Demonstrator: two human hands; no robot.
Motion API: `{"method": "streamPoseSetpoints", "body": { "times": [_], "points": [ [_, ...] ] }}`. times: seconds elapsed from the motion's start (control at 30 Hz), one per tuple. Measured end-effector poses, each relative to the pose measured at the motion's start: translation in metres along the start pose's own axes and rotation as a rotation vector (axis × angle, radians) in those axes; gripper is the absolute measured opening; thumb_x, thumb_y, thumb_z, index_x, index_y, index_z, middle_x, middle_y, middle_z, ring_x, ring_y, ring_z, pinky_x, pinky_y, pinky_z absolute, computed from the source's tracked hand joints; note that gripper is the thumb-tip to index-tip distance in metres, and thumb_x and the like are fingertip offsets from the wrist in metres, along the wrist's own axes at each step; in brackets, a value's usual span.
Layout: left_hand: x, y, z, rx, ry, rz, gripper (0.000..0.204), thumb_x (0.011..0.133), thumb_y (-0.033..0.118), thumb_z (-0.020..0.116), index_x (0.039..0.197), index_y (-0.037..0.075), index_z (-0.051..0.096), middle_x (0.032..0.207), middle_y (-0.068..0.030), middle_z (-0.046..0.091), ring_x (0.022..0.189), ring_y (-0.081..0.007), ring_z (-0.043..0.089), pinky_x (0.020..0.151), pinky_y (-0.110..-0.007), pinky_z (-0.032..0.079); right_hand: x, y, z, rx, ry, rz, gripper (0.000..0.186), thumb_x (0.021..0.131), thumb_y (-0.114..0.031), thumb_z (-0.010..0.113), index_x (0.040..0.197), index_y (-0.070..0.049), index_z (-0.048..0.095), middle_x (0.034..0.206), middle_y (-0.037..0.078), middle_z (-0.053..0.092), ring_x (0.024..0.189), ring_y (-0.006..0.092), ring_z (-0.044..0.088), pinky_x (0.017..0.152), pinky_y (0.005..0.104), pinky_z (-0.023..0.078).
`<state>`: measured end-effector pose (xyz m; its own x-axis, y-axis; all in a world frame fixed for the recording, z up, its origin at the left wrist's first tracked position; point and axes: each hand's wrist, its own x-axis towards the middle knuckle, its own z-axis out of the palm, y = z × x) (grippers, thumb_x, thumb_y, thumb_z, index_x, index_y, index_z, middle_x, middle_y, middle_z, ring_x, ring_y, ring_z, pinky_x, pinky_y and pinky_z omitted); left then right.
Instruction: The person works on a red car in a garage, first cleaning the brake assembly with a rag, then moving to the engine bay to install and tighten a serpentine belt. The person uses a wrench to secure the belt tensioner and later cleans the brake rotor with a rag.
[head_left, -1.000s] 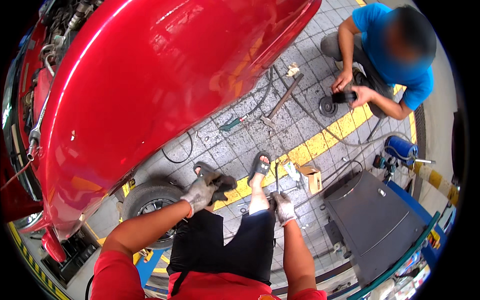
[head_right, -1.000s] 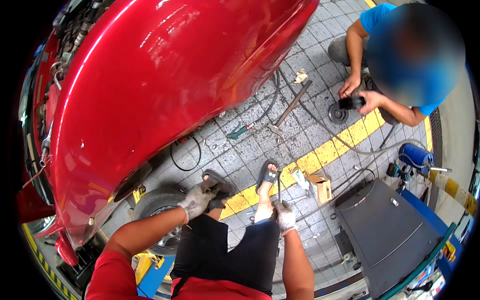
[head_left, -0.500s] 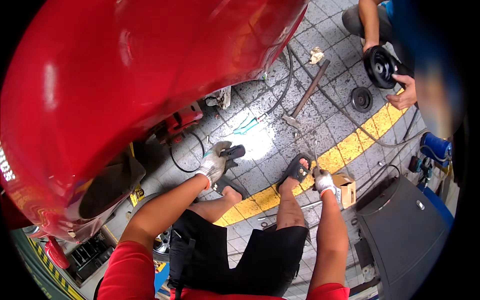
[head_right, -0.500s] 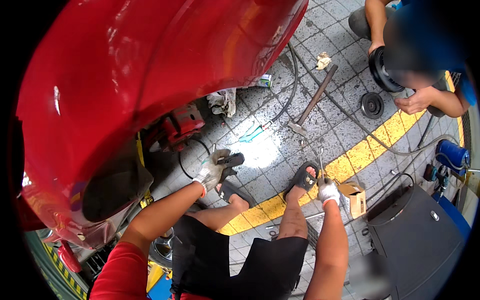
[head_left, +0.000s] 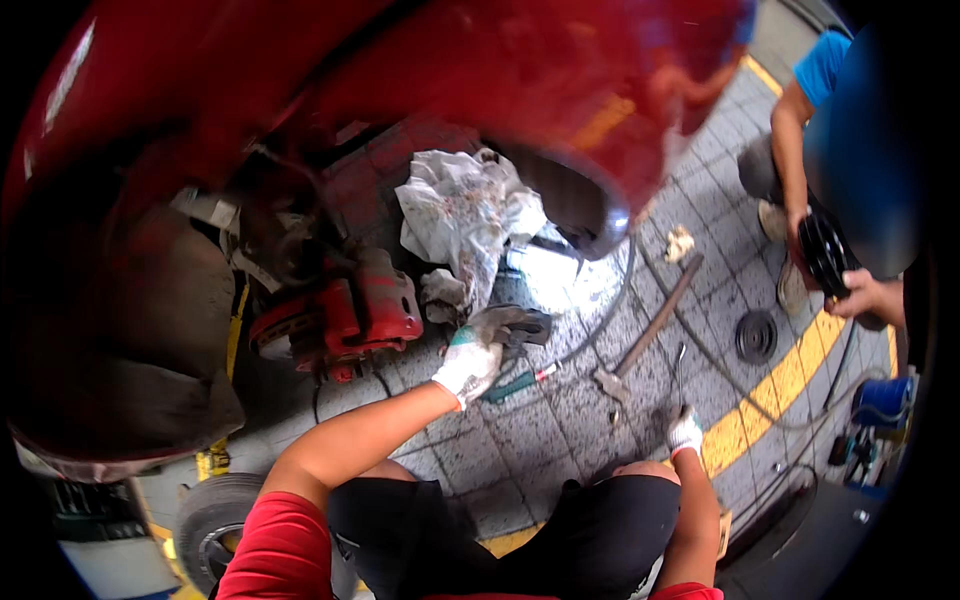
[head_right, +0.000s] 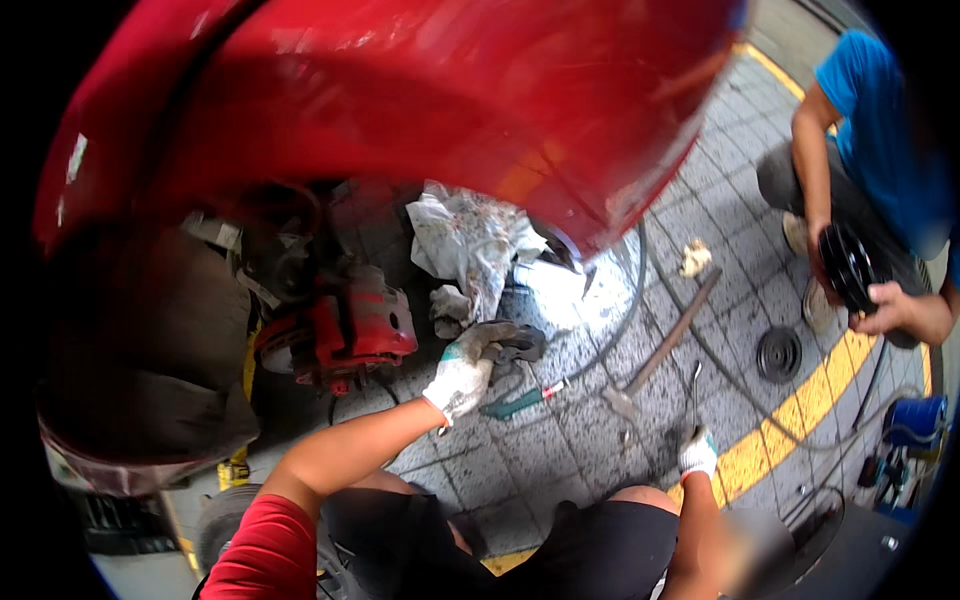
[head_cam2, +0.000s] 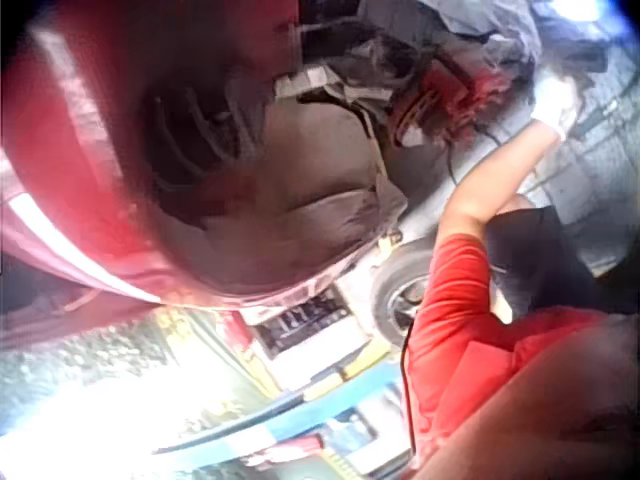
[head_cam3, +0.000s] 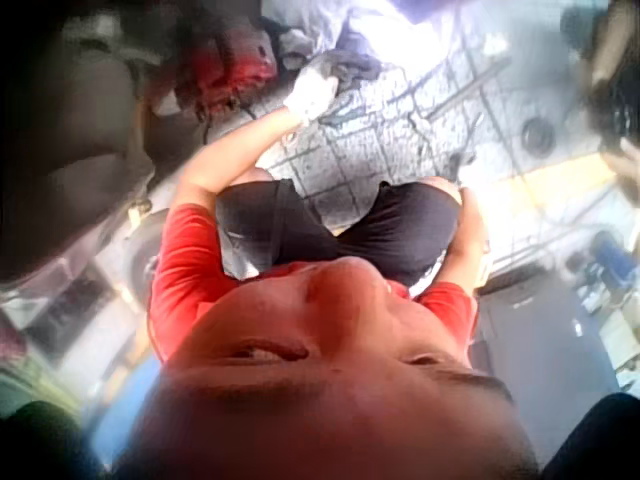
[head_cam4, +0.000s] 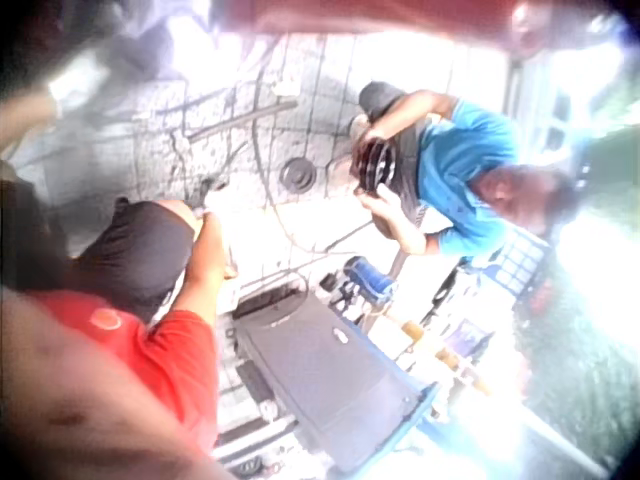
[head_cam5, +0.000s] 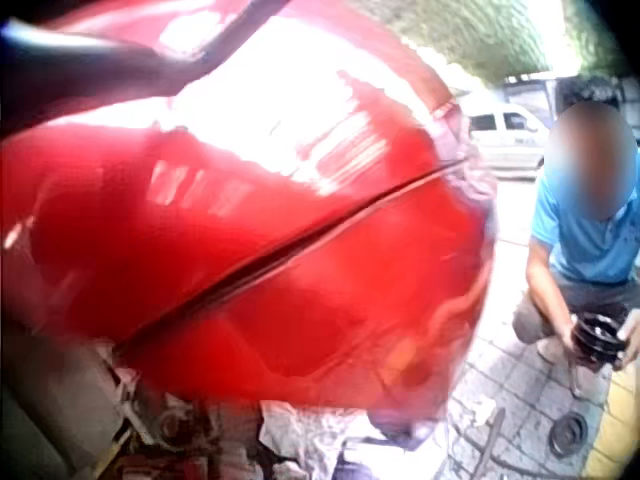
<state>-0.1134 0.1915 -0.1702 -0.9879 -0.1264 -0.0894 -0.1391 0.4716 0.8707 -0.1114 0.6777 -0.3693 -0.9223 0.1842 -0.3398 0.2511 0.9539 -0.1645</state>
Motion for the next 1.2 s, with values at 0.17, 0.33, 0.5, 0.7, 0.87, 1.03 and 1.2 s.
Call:
{"method": "streamPoseSetpoints", "body": {
  "times": [0.17, 0.33, 0.5, 0.7, 0.87, 1.03, 1.2],
  "points": [
    [-0.004, 0.058, -0.035, 0.434, -0.136, 0.06, 0.035, 0.096, 0.008, 0.051, 0.128, 0.006, 0.065, 0.127, -0.0168, 0.067, 0.116, -0.0322, 0.063, 0.102, -0.039, 0.049, 0.069, -0.056, 0.021, -0.246, -0.129, -0.04, 0.041, 0.092, -0.039, 0.058, 0.114, -0.008, 0.073, 0.115, 0.02, 0.072, 0.106, 0.0399, 0.071, 0.089, 0.0461, 0.057],
    [-0.052, 0.101, -0.046, -0.733, 0.083, -0.053, 0.038, 0.098, 0.011, 0.057, 0.134, -0.002, 0.057, 0.126, -0.017, 0.067, 0.103, -0.0262, 0.07, 0.086, -0.033, 0.057, 0.074, -0.017, 0.011, -0.593, -0.34, -0.182, 0.04, 0.084, -0.038, 0.067, 0.114, -0.013, 0.078, 0.122, 0.014, 0.073, 0.116, 0.026, 0.07, 0.094, 0.0408, 0.056],
    [-0.042, 0.117, -0.082, -1.073, -0.051, -0.016, 0.047, 0.099, 0.015, 0.06, 0.142, -0.001, 0.051, 0.128, -0.016, 0.066, 0.109, -0.0242, 0.07, 0.092, -0.035, 0.058, 0.064, -0.3, -0.169, -0.268, -0.371, -0.914, 0.033, 0.094, -0.034, 0.056, 0.105, -0.009, 0.075, 0.102, 0.02, 0.073, 0.094, 0.0346, 0.071, 0.085, 0.0442, 0.056],
    [-0.024, 0.083, -0.07, 0.052, 0.219, 0.66, 0.033, 0.077, -0.005, 0.07, 0.109, 0.003, 0.073, 0.106, -0.0181, 0.075, 0.095, -0.0314, 0.074, 0.083, -0.035, 0.06, 0.04, -0.435, -0.191, -0.05, -0.402, -1.254, 0.038, 0.098, -0.039, 0.054, 0.112, -0.007, 0.069, 0.099, 0.02, 0.071, 0.091, 0.0328, 0.07, 0.085, 0.0434, 0.055],
    [-0.037, 0.097, -0.094, 0.084, 0.245, 0.619, 0.027, 0.074, -0.002, 0.071, 0.101, 0.003, 0.075, 0.093, -0.0141, 0.075, 0.097, -0.0285, 0.073, 0.09, -0.036, 0.056, 0.01, -0.485, -0.176, 0.244, -0.472, -1.143, 0.04, 0.1, -0.038, 0.055, 0.119, -0.005, 0.066, 0.107, 0.018, 0.07, 0.097, 0.0308, 0.069, 0.089, 0.042, 0.054],
    [-0.043, 0.127, -0.126, -1.136, 0.084, -0.115, 0.025, 0.084, 0.009, 0.078, 0.109, 0.005, 0.075, 0.105, -0.0097, 0.075, 0.104, -0.0167, 0.069, 0.094, -0.031, 0.054, -0.02, -0.519, -0.167, 0.792, -0.573, -1.005, 0.042, 0.101, -0.038, 0.056, 0.126, -0.004, 0.064, 0.115, 0.016, 0.069, 0.104, 0.0287, 0.068, 0.093, 0.0407, 0.054],
    [-0.021, 0.111, -0.195, 0.052, 0.79, 0.404, 0.045, 0.084, 0.02, 0.077, 0.126, 0.01, 0.063, 0.119, -0.0142, 0.068, 0.111, -0.0275, 0.068, 0.089, -0.037, 0.058, -0.044, -0.575, -0.177, 1.224, -0.701, -0.957, 0.046, 0.103, -0.037, 0.057, 0.133, -0.003, 0.061, 0.123, 0.014, 0.068, 0.111, 0.0267, 0.066, 0.097, 0.0393, 0.053]
  ]
}}
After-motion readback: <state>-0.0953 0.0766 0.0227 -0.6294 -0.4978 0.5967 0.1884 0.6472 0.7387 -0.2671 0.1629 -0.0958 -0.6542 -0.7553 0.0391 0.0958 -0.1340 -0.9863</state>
